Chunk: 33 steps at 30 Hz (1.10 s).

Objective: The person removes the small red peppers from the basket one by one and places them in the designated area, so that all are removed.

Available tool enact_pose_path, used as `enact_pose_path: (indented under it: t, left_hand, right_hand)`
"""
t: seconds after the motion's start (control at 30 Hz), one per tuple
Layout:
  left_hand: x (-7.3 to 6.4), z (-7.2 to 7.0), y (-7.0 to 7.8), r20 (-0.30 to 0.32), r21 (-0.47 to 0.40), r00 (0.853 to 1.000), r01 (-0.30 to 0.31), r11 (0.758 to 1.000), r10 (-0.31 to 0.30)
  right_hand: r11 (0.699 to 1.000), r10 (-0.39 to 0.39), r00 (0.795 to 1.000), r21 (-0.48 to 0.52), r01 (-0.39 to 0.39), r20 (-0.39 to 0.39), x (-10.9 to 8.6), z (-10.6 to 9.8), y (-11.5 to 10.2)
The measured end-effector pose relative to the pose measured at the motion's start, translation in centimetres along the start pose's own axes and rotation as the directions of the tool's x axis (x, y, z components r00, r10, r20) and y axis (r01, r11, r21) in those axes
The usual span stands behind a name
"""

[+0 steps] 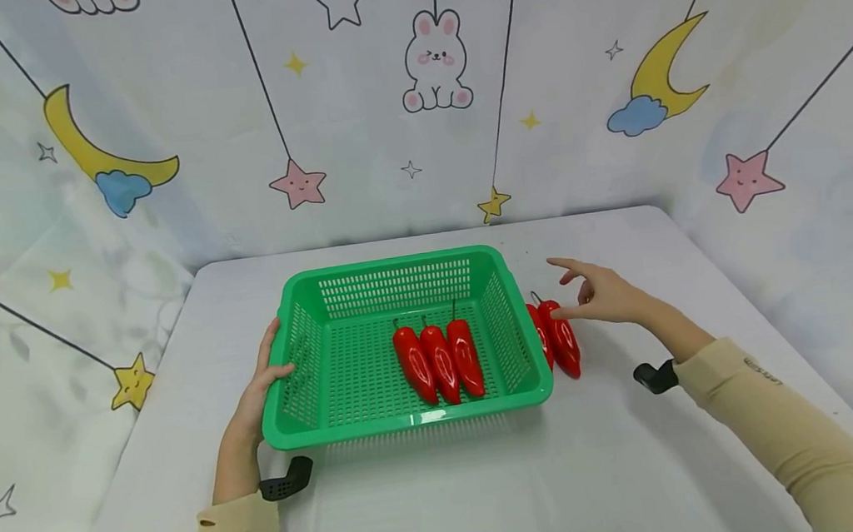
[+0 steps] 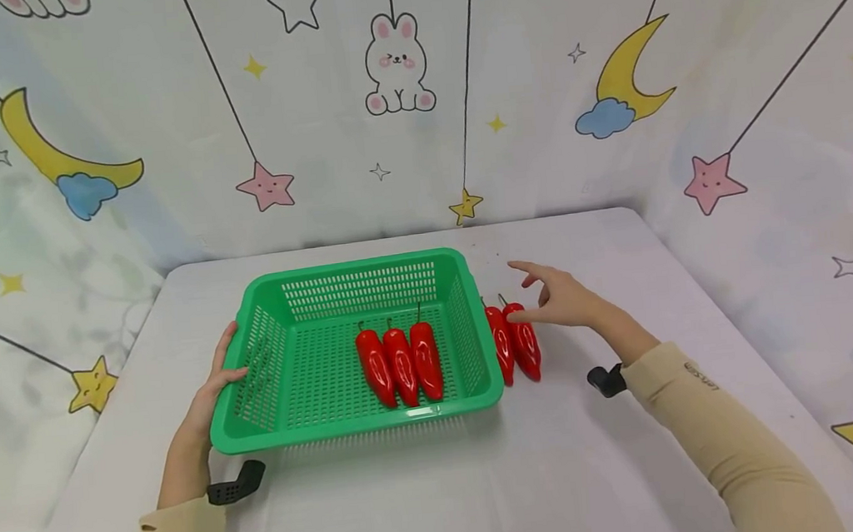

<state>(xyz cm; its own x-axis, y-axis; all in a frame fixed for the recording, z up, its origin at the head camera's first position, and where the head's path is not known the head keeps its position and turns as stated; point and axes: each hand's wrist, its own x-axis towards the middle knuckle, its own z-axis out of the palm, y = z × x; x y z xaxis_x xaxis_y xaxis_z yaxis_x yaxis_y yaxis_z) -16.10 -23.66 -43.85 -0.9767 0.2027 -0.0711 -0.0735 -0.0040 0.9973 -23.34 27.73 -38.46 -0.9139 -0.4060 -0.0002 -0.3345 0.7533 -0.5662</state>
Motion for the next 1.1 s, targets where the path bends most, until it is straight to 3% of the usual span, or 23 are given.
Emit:
enact_pose_path:
  t: [0.63, 1.1]
  left_hand:
    - [0.0, 0.1, 0.1, 0.002, 0.004, 1.000, 0.007, 1.000, -0.007]
    - [0.0, 0.2, 0.3, -0.002, -0.014, 1.000, 0.012, 1.000, -0.012]
  right_hand:
    - [0.997, -0.065, 0.998, 0.039, 0.066, -0.026, 1.6, -1.9, -4.9]
    - [0.982, -0.185, 0.983, 0.044, 0.186, -0.017, 3.9, -1.9, -8.9]
